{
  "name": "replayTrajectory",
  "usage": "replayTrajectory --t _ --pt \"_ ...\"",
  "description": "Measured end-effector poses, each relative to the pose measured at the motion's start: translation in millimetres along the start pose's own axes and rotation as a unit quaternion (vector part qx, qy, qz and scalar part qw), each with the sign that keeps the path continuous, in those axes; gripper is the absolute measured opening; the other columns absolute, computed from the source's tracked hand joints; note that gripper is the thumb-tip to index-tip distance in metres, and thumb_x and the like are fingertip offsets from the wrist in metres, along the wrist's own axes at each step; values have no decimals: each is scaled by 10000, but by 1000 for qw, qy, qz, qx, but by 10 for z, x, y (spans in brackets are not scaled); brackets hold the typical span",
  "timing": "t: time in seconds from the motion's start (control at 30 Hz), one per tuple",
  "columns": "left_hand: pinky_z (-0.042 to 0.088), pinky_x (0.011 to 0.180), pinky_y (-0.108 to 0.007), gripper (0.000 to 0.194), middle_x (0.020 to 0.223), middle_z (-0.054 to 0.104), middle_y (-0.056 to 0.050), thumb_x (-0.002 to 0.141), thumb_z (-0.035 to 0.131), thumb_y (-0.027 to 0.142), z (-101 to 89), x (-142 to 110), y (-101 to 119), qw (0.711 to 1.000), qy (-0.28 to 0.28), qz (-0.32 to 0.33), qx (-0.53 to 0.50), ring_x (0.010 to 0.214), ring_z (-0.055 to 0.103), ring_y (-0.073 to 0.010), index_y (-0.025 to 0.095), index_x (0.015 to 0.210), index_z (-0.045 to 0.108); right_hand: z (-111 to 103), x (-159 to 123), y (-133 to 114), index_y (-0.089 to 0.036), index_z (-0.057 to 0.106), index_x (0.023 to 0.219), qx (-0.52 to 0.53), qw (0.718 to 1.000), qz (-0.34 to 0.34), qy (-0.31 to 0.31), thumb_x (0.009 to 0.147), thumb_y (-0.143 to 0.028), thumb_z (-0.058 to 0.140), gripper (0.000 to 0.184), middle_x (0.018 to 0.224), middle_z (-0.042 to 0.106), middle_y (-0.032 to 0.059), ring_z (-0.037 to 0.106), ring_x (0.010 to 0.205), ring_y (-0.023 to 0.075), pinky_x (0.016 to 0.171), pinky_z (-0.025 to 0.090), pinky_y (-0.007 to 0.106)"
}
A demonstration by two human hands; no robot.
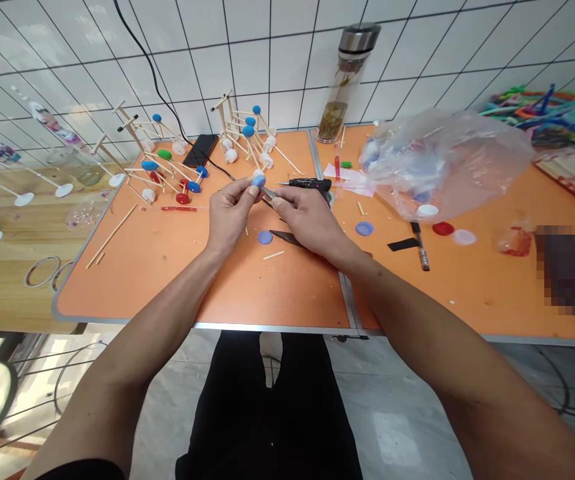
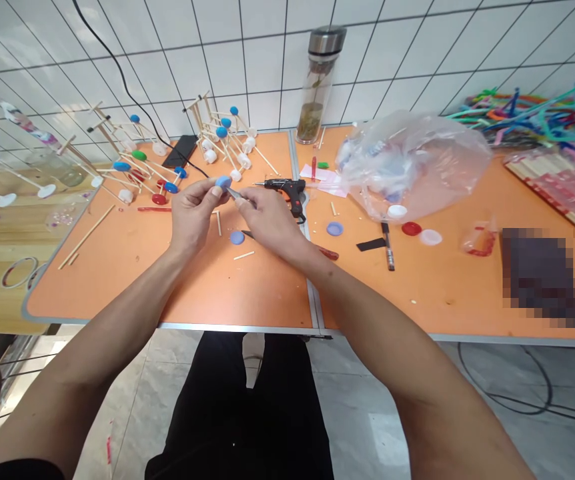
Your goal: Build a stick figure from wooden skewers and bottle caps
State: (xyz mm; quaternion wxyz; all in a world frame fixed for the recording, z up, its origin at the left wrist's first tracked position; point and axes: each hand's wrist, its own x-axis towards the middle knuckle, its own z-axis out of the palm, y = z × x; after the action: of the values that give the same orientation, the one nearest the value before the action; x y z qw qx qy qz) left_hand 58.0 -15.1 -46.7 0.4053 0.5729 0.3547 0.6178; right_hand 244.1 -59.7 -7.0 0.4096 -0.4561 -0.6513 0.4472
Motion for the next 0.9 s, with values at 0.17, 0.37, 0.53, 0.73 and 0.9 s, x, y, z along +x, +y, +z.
replayTrajectory --t 0.17,0.37,0.53,0.73,0.9 --pt "693 929 -370 496 917 835 -52 844 949 687 -24 39 -51 999 26 -40 -20 901 810 -195 204 929 872 88 -55 76 -183 752 1209 -339 932 -115 61 1166 -300 428 347 1120 802 140 674 961 293 795 405 365" --pt "694 942 -346 522 1009 860 -47 743 1022 678 -2 43 -114 995 37 -60 -67 981 827 -192 221 915 837 110 -65 78 -186 742 1199 -315 940 -111 65 1160 -305 437 329 1103 802 133 674 958 285 793 424 358" --pt "700 953 -380 525 977 864 -55 771 999 700 36 23 -78 995 18 -42 -92 940 848 -211 226 923 833 83 -53 -74 -226 645 918 60 998 34 -1 1094 -317 583 208 693 474 -35 374 598 144 559 286 266" --pt "706 892 -382 542 1031 880 -61 763 990 731 14 34 -44 995 12 -42 -90 952 855 -230 241 939 839 -40 1 -173 -207 646 1061 372 891 212 -153 1083 -272 572 101 661 284 -123 37 525 95 439 81 198" --pt "707 900 -371 525 1008 875 -55 785 979 726 20 15 -52 996 12 -29 -82 909 843 -205 240 941 860 23 -23 -69 -196 708 1113 134 985 80 -66 1108 -383 556 241 700 435 -54 272 538 124 503 230 235"
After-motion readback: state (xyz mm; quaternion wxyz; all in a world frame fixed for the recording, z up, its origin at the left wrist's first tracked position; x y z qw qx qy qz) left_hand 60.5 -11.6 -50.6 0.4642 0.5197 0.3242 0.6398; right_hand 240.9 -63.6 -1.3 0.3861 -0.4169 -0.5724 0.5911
